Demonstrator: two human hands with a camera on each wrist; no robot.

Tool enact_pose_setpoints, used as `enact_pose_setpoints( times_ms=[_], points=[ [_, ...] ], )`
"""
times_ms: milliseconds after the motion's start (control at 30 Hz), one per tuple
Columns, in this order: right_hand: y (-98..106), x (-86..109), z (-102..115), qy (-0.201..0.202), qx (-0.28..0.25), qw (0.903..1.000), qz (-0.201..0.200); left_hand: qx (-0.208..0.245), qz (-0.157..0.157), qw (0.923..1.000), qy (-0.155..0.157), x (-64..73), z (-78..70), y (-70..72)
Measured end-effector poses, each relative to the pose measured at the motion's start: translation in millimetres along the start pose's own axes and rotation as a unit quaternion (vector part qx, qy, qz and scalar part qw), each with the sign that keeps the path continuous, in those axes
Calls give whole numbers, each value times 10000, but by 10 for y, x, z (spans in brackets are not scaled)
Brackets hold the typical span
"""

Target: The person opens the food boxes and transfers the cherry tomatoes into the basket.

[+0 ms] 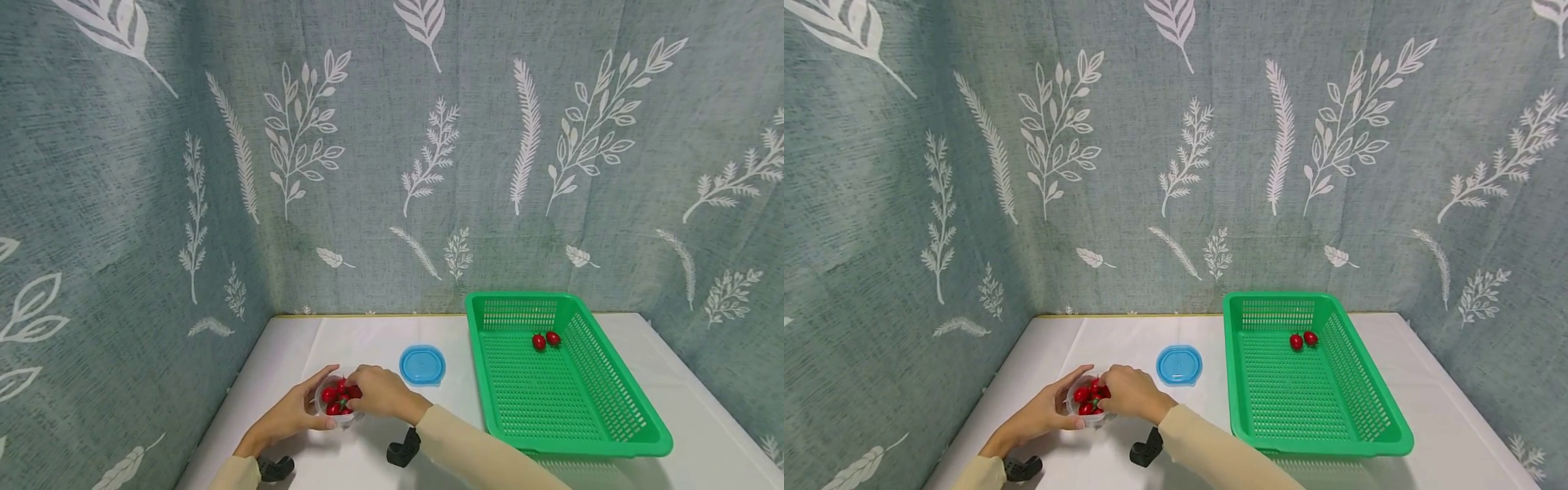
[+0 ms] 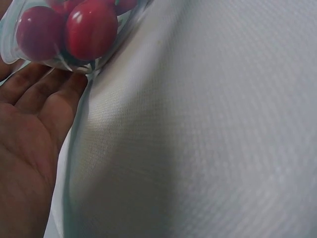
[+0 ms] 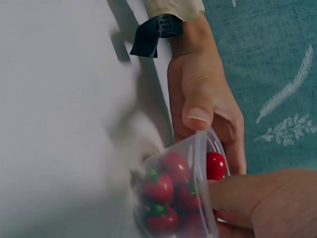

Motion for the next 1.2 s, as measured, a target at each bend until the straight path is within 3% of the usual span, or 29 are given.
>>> enact_pose_setpoints(
  times_ms=[167, 567, 933, 1200],
  points=[
    [30, -16, 31, 92, 357, 9991, 217, 61, 71, 10000, -21, -4, 2, -1],
    [-12, -89, -43, -125, -946, 9954, -95, 19, 63, 10000, 12, 7, -36, -22],
    [-17, -145, 71, 136, -588, 9980, -211, -40, 48, 10000, 57, 0, -36, -32],
    [-36, -142, 40, 140, -803, 9961, -335, 86, 28, 9999, 68, -2, -40, -26]
  ],
)
Point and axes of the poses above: each hand's wrist, its own x-axis away from the middle knuckle, its own y-axis out of the back of the hand, z = x × y, the point moved 5 cm from there along -x, towards the middle knuckle, and after that the axes turned 15 degrees about x, right-handed, at the moved point
